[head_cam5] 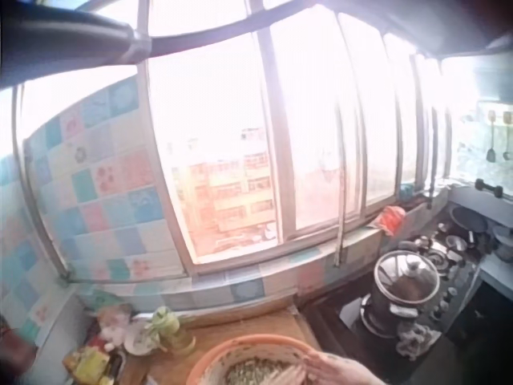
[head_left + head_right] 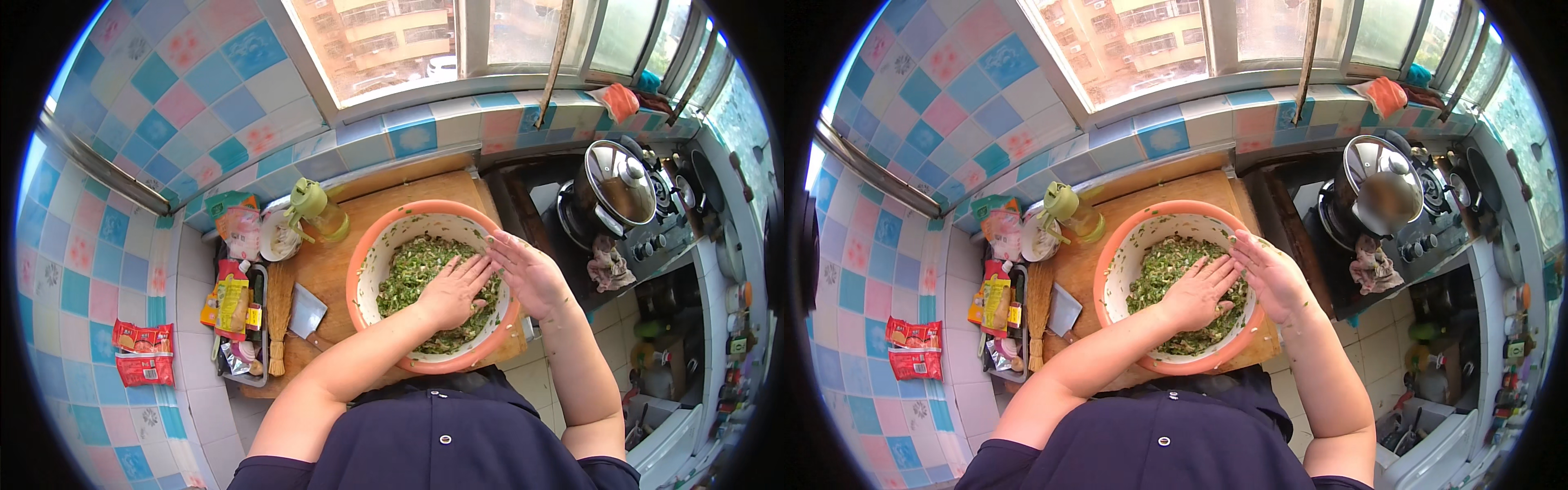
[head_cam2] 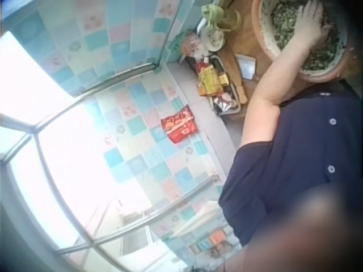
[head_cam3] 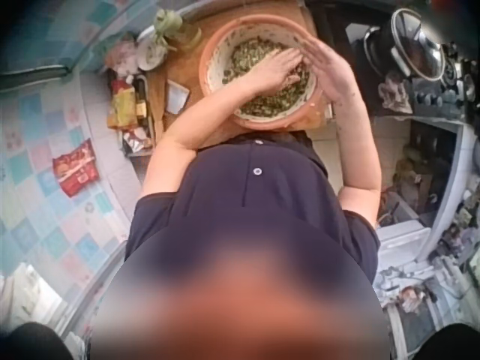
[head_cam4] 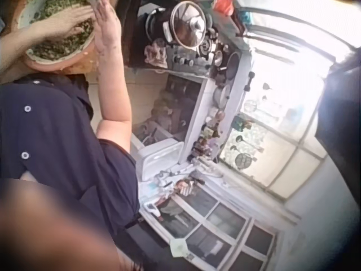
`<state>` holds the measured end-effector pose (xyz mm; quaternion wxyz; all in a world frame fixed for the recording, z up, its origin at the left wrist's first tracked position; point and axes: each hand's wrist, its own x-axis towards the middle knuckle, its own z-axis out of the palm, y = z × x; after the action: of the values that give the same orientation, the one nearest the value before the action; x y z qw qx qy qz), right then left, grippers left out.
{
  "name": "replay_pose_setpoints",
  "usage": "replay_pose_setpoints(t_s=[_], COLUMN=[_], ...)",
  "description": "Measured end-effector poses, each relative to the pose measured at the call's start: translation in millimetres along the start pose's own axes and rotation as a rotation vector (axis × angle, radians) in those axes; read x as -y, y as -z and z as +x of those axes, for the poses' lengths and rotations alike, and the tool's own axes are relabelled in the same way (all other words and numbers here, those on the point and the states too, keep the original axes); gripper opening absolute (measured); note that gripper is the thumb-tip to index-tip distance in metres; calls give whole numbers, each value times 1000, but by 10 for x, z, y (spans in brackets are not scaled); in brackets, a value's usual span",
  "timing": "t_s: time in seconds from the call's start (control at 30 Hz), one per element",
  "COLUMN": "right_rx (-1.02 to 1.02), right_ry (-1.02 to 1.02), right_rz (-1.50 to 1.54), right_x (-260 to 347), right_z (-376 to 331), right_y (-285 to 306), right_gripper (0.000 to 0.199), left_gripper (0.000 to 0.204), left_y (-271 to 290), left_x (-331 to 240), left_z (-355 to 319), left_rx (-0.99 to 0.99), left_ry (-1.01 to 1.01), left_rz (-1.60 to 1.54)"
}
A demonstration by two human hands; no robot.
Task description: The person pours a liquid from a green pitcher into a large bowl of chopped green vegetables. They then use both hands to toss and mix the vegetables thoroughly with the liquid.
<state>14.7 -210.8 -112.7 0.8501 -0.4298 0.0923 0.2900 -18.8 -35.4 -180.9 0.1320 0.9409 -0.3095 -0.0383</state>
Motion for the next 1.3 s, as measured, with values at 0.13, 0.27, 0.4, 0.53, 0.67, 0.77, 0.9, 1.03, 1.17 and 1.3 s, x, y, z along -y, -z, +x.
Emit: replay_pose_setpoints(t_s=[0.13, 0.27, 0.4, 0.53, 0.67, 0.77, 0.9, 1.03, 1.17, 1.3], right_rx=[21, 66, 151, 380, 599, 492, 462, 458, 498, 498], right_ry=[33, 261, 682, 358, 206, 463, 889, 863, 595, 374], right_rz=[-30, -604, -1573, -1651, -1595, -1780, -2024, -2161, -2294, -2325], right_x=[41, 73, -184, -447, -142, -23, 113, 91, 45, -199], right_z=[-31, -133, -124, -185, -153, -77, 229, 522, 473, 206], right_y=[66, 29, 226, 8, -191, -202, -153, 19, 36, 65], right_gripper=[38, 40, 50, 56, 46, 36, 40, 47, 60, 74], left_gripper=[63, 58, 54, 49, 46, 47, 50, 49, 39, 30], left_y=[194, 572, 560, 708, 662, 659, 647, 643, 558, 444], left_x=[80, 238, 549, 634, 763, 883, 1277, 1534, 1258, 762], left_z=[-20, -181, -514, -728, -698, -417, -59, -172, -629, -938], left_rx=[241, 189, -22, -111, -52, 3, 150, 279, 362, 428], left_ry=[-86, -43, 75, 104, 6, -146, -312, -364, -160, 49], left_rz=[46, -245, -53, -146, -62, 186, 518, 615, 562, 426])
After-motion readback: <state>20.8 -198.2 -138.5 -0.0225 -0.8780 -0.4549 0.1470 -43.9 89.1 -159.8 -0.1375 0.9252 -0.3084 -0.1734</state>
